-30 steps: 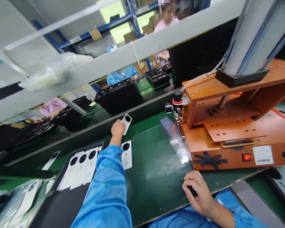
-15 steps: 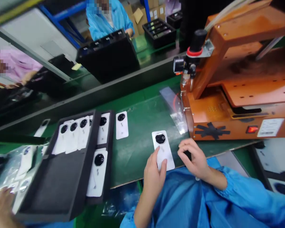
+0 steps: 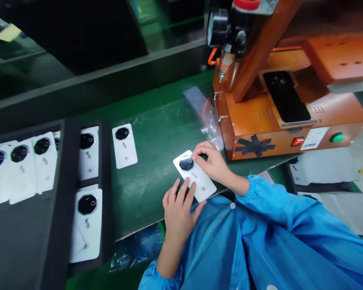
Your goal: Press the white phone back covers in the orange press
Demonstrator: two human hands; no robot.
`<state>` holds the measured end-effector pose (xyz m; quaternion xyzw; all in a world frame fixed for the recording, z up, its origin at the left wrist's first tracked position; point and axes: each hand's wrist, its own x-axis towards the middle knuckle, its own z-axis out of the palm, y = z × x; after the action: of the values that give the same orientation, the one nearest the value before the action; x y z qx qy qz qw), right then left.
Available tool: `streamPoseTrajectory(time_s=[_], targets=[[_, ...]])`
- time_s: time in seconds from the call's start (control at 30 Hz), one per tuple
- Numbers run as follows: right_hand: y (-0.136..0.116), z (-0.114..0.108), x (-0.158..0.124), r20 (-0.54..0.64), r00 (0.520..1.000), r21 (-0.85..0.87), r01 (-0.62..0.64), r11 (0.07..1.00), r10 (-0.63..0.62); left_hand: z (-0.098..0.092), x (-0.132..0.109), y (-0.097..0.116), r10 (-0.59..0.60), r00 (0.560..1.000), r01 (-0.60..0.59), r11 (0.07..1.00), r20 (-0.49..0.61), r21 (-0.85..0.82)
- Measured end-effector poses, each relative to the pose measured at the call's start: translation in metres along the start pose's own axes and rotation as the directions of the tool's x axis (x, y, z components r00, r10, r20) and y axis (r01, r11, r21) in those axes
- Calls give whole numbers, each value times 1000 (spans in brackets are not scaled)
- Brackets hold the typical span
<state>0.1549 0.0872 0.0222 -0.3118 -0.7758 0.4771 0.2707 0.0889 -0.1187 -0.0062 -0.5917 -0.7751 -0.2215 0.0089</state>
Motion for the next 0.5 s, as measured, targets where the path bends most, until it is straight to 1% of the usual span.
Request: streamPoseTrajectory(time_s=[0.1, 0.27, 0.4, 0.5], targets=[[-4, 5, 6, 41, 999, -61, -28, 998, 31, 2, 1, 1, -11, 1000, 11, 1000, -24, -1], [-13, 8, 8, 125, 990, -169, -50, 984, 72, 0, 5, -4, 15, 999, -15, 1000, -43, 6], [-16, 12, 7, 150, 986, -236, -29, 971, 66, 1, 6, -5, 29, 997, -28, 999, -70, 20], [-15, 15, 6, 154, 987, -281, -6, 960, 51, 2, 5, -5, 24, 998, -22, 999, -62, 25]])
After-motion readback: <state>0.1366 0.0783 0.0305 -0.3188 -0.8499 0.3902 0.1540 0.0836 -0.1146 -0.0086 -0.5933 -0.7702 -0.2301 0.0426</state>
